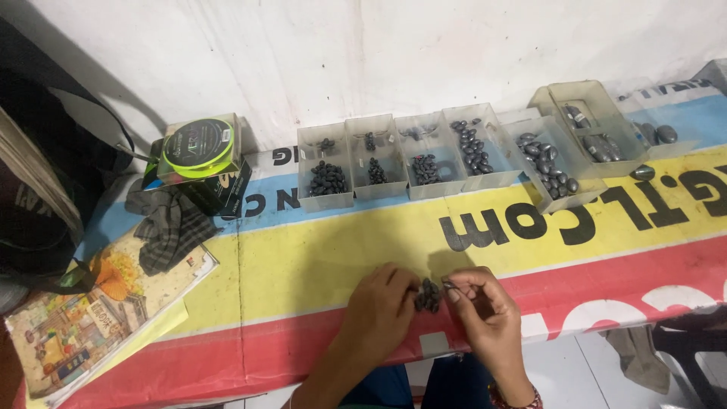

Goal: The person is picking up small fishing tackle components like swivels and weights from a plastic organizer and assembling them together into rigs.

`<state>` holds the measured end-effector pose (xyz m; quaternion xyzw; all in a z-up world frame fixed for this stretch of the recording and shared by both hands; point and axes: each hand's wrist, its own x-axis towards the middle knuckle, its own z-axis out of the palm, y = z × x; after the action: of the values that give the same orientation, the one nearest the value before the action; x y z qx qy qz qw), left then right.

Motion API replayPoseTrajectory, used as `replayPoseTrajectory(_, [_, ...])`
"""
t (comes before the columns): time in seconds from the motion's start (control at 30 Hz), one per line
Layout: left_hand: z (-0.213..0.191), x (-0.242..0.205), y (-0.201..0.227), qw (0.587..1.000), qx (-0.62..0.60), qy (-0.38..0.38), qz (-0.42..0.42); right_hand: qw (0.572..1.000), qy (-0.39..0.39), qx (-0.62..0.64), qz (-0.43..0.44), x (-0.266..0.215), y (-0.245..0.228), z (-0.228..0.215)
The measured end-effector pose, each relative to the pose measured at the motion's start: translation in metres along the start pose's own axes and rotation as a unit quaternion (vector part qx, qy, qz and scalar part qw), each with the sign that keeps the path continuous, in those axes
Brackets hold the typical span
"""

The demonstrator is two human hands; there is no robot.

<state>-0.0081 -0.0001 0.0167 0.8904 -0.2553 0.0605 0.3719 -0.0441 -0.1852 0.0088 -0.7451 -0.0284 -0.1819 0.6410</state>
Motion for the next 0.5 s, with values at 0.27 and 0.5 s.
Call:
replayPoseTrajectory(0.27, [-0.019, -0.010, 0.016, 0.949, -0.289, 0.089, -0.084, 0.986, -0.031, 0.153, 0.050, 0.001, 0.008, -0.003])
replayPoseTrajectory(0.5, [-0.011, -0.021, 0.013, 0.897, -0.392, 0.093, -0.180, 0.983, -0.050, 0.173, 0.047, -0.009, -0.014, 0.008])
